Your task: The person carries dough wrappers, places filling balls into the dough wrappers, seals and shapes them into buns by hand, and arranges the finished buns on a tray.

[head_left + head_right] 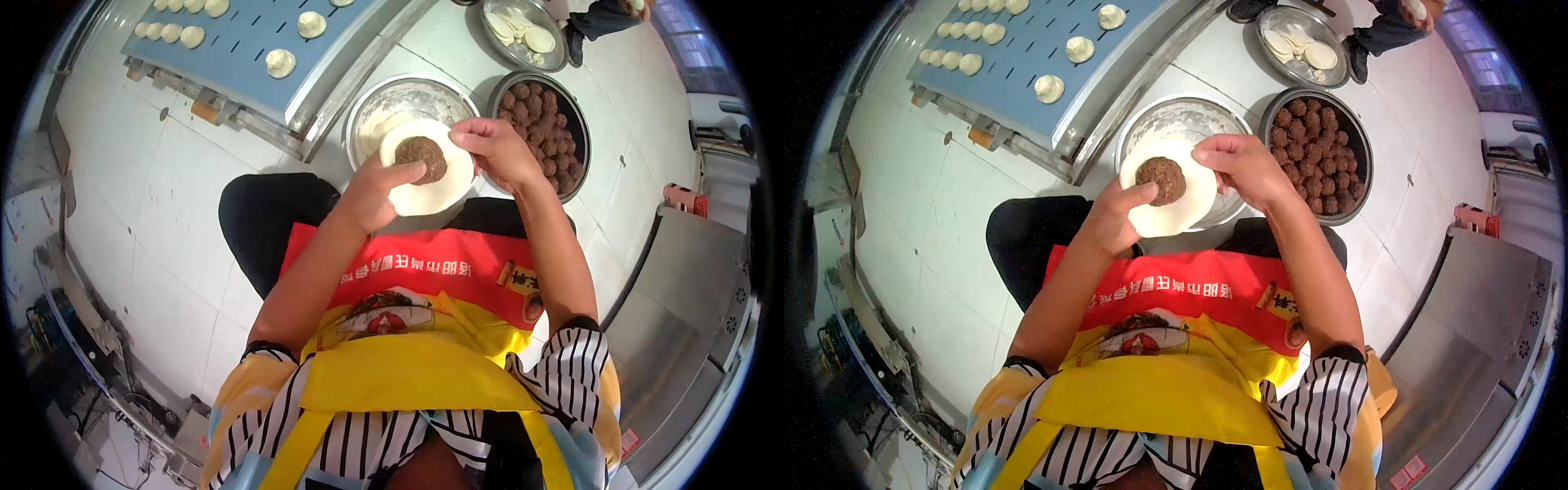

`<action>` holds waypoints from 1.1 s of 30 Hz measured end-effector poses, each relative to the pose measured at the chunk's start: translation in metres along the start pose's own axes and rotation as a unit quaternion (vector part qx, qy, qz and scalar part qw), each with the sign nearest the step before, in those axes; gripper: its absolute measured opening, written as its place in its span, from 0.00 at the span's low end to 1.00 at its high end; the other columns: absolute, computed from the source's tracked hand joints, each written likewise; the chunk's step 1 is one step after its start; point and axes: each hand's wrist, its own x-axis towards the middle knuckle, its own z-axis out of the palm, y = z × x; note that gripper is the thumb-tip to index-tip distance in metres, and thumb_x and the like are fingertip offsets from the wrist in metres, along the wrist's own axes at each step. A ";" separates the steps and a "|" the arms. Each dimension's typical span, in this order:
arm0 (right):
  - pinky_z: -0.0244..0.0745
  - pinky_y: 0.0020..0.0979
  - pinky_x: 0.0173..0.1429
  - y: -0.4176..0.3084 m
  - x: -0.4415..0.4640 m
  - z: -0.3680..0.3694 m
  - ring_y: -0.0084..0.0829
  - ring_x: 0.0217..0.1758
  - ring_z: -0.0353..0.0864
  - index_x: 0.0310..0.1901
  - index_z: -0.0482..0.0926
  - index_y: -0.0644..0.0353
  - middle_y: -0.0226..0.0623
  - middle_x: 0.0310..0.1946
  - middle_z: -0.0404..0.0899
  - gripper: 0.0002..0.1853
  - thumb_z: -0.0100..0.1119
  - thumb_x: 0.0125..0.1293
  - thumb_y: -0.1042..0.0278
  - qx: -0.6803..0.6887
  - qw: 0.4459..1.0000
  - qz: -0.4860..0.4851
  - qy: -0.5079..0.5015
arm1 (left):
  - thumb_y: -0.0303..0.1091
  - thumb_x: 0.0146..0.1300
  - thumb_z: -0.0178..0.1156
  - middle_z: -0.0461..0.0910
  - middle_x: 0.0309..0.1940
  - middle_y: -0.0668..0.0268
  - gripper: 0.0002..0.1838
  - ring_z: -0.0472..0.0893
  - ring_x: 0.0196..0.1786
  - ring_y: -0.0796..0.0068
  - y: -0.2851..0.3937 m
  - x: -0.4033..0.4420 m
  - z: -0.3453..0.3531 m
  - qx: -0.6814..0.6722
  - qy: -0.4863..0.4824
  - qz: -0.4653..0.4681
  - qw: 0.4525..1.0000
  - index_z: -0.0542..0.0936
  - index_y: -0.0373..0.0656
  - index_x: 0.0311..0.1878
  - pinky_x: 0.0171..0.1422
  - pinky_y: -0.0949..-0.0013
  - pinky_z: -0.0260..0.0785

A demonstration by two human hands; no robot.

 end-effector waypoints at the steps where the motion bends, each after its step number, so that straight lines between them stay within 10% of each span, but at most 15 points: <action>1: 0.66 0.19 0.27 0.001 0.003 0.003 0.17 0.23 0.71 0.38 0.80 0.63 0.27 0.26 0.77 0.08 0.62 0.63 0.66 -0.003 1.000 -0.008 -0.002 | 0.25 0.57 0.59 0.77 0.49 0.59 0.24 0.79 0.51 0.67 0.002 -0.002 0.001 0.025 0.011 -0.001 1.000 0.69 0.36 0.59 0.57 0.63 0.73; 33: 0.74 0.23 0.33 -0.016 -0.017 0.026 0.21 0.31 0.75 0.34 0.78 0.66 0.33 0.33 0.76 0.05 0.64 0.59 0.76 -0.183 0.964 -0.191 -0.013 | 0.37 0.60 0.62 0.77 0.45 0.62 0.22 0.75 0.49 0.76 0.008 -0.001 0.005 0.424 0.090 0.124 0.893 0.73 0.37 0.55 0.54 0.72 0.68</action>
